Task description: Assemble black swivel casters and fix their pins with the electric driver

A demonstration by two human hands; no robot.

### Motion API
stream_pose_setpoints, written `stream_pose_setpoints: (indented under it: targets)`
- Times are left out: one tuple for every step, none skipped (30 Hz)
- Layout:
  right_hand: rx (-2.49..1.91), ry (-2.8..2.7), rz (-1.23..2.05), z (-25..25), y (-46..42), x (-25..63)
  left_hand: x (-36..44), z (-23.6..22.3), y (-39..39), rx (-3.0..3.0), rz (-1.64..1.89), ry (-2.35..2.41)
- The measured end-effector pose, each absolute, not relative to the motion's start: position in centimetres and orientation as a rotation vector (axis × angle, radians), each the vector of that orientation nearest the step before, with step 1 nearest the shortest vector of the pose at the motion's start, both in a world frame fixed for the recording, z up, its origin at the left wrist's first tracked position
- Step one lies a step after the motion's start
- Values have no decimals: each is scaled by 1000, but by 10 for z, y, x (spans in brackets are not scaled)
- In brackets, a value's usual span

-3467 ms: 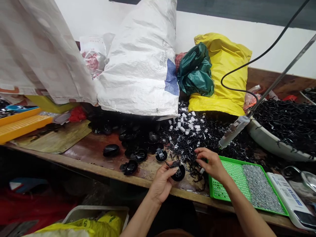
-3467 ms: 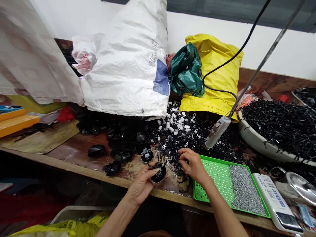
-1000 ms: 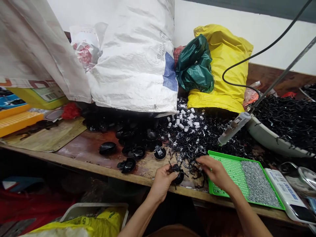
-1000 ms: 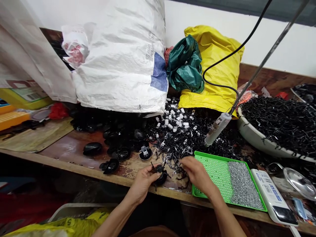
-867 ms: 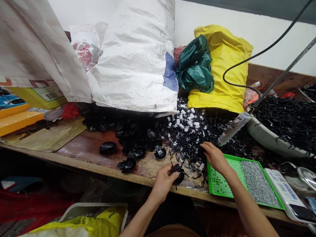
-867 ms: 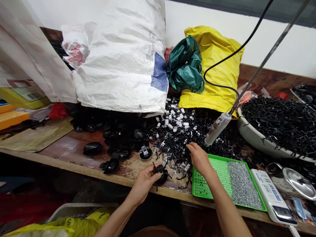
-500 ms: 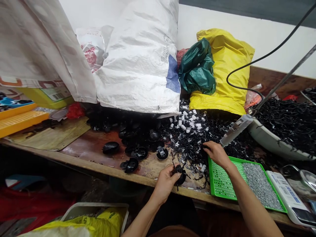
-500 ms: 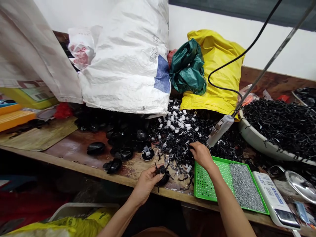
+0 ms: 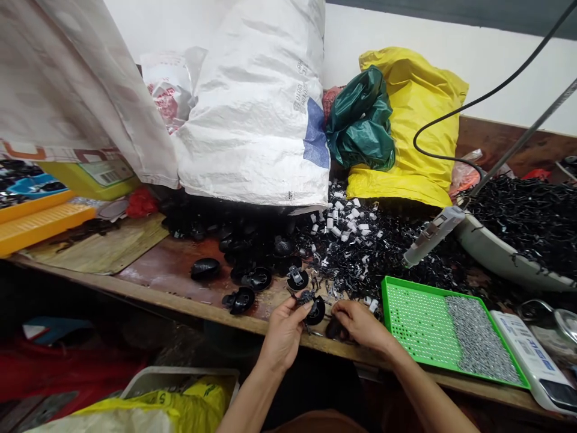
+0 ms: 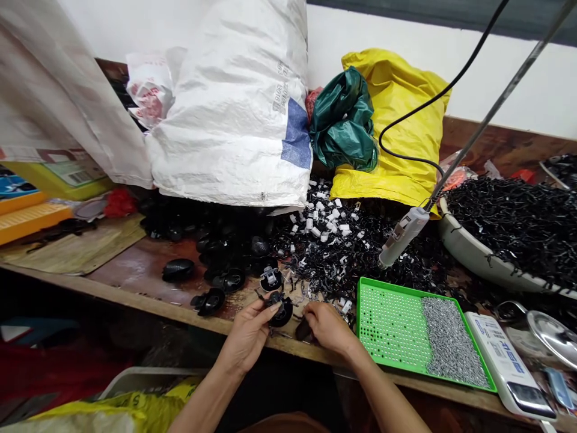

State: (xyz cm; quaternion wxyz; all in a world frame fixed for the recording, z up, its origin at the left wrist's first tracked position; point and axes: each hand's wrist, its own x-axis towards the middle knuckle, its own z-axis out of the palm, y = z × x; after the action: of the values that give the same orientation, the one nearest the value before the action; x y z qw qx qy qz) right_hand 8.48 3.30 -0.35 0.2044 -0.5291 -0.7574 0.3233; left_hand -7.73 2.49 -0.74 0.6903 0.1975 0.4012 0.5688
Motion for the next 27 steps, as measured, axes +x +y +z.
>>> stream_pose_setpoints:
  targets:
    - [-1501,-2093,857,-5,35,84,-79,-7,24,443,1263,899]
    - [-1520,-2079,820,-5,37,84,-80,-6,23,442,1256,901]
    - [-1527,-2074,797,-5,39,85,-81,-6,22,438,1250,904]
    - [-1520,-2082,789,-4,40,85,-82,-5,22,433,1250,909]
    - [-1506,-2097,792,-4,40,84,-82,-4,21,429,1253,915]
    - [-1493,-2120,787,-5,39,83,-82,-4,20,428,1257,922]
    - [-1486,-2144,763,-6,37,81,-82,-3,20,432,1258,927]
    - [-1488,-2166,715,-8,35,78,-82,-3,19,440,1257,930]
    - [-1498,-2183,647,-11,32,75,-82,-2,19,449,1256,930]
    - [-1514,-2198,565,-14,30,72,-82,-2,19,458,1252,928]
    - [-1534,-2209,476,-16,28,70,-82,-2,19,465,1248,926]
    - [-1557,-2214,396,-19,25,69,-83,-2,18,470,1244,924]
    - [-1578,-2211,335,-20,23,69,-84,-2,18,475,1242,923]
    - [-1593,-2206,290,-21,21,69,-85,-2,18,481,1239,923]
    - [-1599,-2202,260,-21,19,70,-85,-2,17,486,1237,926]
    - [-1596,-2204,245,-21,17,71,-86,-2,17,491,1235,931]
    - [-1588,-2211,237,-20,15,72,-86,-3,17,498,1234,934]
    - [-1583,-2224,227,-20,13,73,-86,-3,17,505,1230,937]
    - [-1584,-2239,213,-19,11,74,-86,-3,16,512,1225,940]
    - [-1591,-2250,202,-19,10,75,-85,-4,16,519,1215,941]
    - [-1597,-2248,198,-20,10,76,-84,-5,16,524,1206,943]
    - [-1596,-2227,203,-21,10,77,-84,-6,16,525,1200,950]
    - [-1588,-2183,213,-21,10,78,-83,-7,16,521,1198,962]
    - [-1571,-2113,220,-21,10,80,-82,-9,16,515,1200,975]
    - [-1544,-2025,228,-21,10,81,-81,-10,16,509,1206,985]
    - [-1507,-1939,244,-19,10,83,-80,-11,17,511,1211,990]
    - [-1457,-1872,270,-17,9,84,-78,-11,16,524,1213,990]
